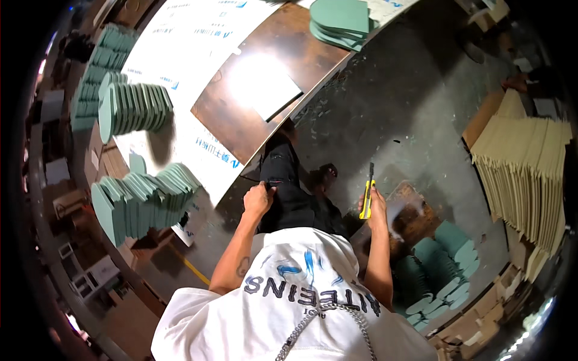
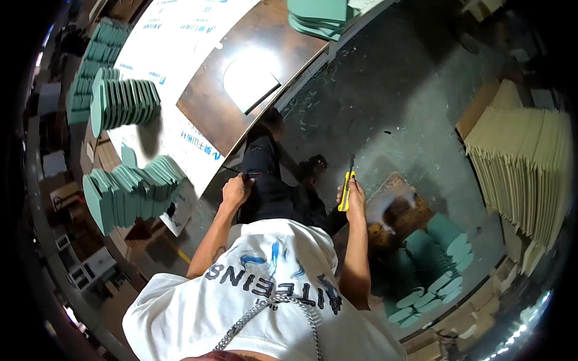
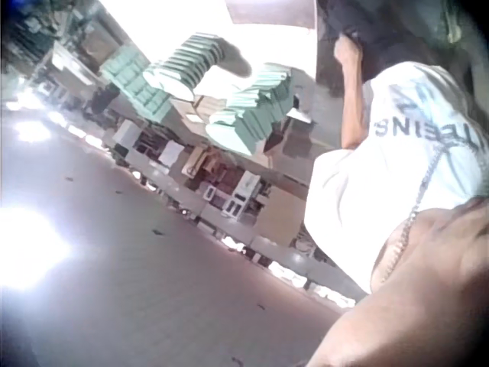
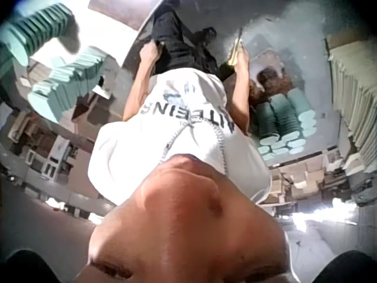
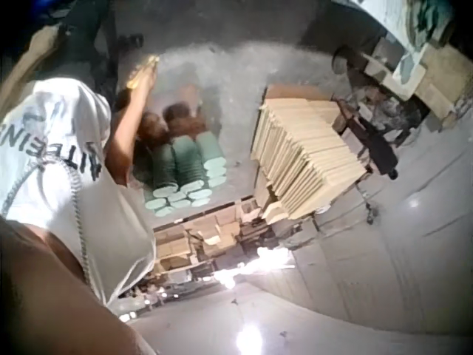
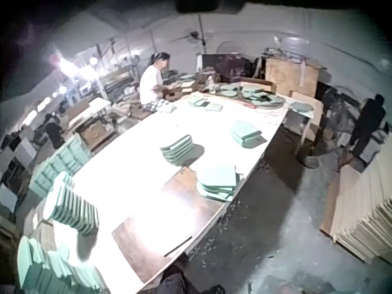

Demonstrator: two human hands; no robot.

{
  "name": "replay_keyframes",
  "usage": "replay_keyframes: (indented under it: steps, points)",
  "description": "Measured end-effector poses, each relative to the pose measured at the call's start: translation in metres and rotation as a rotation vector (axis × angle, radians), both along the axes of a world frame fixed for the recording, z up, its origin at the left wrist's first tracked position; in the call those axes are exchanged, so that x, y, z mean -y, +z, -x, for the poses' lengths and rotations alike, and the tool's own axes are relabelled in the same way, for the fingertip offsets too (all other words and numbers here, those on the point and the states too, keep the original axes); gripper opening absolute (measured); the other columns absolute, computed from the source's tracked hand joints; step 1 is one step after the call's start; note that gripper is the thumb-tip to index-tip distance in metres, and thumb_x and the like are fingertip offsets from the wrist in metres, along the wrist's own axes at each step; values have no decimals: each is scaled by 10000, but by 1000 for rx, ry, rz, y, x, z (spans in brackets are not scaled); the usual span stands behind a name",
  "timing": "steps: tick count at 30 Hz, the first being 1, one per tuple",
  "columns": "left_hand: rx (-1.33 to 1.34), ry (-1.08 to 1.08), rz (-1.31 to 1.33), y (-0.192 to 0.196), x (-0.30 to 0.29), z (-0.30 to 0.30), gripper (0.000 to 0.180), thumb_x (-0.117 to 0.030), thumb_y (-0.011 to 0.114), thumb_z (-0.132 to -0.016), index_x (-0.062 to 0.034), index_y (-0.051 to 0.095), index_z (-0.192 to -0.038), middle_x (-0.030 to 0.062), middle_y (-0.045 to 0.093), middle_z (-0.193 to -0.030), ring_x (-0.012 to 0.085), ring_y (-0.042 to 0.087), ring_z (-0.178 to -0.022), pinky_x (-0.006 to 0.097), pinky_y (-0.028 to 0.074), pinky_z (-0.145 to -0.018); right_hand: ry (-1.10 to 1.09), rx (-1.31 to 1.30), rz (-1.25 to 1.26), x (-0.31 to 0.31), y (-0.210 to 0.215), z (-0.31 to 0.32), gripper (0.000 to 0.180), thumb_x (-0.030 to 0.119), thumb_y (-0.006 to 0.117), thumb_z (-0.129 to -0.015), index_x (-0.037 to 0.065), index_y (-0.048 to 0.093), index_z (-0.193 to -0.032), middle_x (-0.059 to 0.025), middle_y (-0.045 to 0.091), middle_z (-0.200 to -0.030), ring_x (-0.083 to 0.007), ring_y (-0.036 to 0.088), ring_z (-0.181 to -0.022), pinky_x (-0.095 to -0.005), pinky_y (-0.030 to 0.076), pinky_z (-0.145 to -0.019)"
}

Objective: Using a utility knife to trim the edges of green foam seat-shaped components on a workbench.

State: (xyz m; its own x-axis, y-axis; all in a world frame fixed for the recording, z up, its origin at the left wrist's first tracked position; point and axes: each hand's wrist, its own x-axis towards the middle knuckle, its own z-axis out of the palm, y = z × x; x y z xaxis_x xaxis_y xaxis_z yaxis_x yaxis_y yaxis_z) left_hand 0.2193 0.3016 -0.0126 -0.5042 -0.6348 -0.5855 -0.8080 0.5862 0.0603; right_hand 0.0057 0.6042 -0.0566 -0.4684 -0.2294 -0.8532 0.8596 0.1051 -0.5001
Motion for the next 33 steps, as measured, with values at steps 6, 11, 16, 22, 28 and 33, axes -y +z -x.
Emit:
replay_keyframes:
  steps: [6, 11, 16, 22, 28, 33]
  points:
    - [-133, -92, -249, 7, -1, -19, 372, -391, 649, -945, -21, 651, -983, 230, 715, -894, 436, 688, -871, 508, 552, -761, 273, -30, 44, 60, 10, 28, 307, 340, 485, -1078, 60, 571, -1172, -72, 658, -866, -136, 618, -646, -307, 546, -571]
    - [-122, 194, -210, 18, -21, -40, 348, -352, 616, -980, -7, 644, -940, 244, 699, -865, 453, 675, -868, 512, 542, -740, 405, -182, 120, 115, 26, 56, 291, 331, 472, -1085, 60, 564, -1138, -68, 658, -890, -123, 619, -667, -289, 548, -579]
    - [-333, 92, -404, 35, -12, -62, 260, -229, 623, -969, 7, 586, -868, 237, 619, -780, 464, 617, -782, 504, 489, -675, 411, -169, 91, 130, 27, 63, 311, 345, 481, -1082, 56, 566, -1159, -63, 659, -905, -116, 614, -679, -285, 545, -597]
    - [-210, -191, -576, 36, 12, -63, 262, -233, 607, -985, -6, 629, -856, 222, 649, -793, 425, 644, -778, 488, 496, -680, 499, -196, 38, 126, 26, 55, 342, 353, 488, -1079, 44, 576, -1198, -50, 657, -918, -107, 603, -693, -270, 525, -622]
    - [-674, 276, -185, 22, 141, 61, 334, -297, 586, -1009, 18, 693, -983, 269, 693, -911, 400, 696, -853, 442, 529, -743, 596, -277, -15, 133, 19, 64, 347, 328, 505, -1073, 24, 612, -1202, -34, 641, -906, -84, 587, -704, -250, 505, -635]
    - [-829, 356, 313, -46, 203, 190, 555, -369, 590, -945, 52, 553, -1306, 328, 556, -1303, 481, 487, -1236, 624, 380, -996, 642, -558, -22, 172, 27, 69, 422, 259, 629, -1020, 32, 593, -1374, -88, 684, -1005, -114, 632, -818, -271, 520, -726]
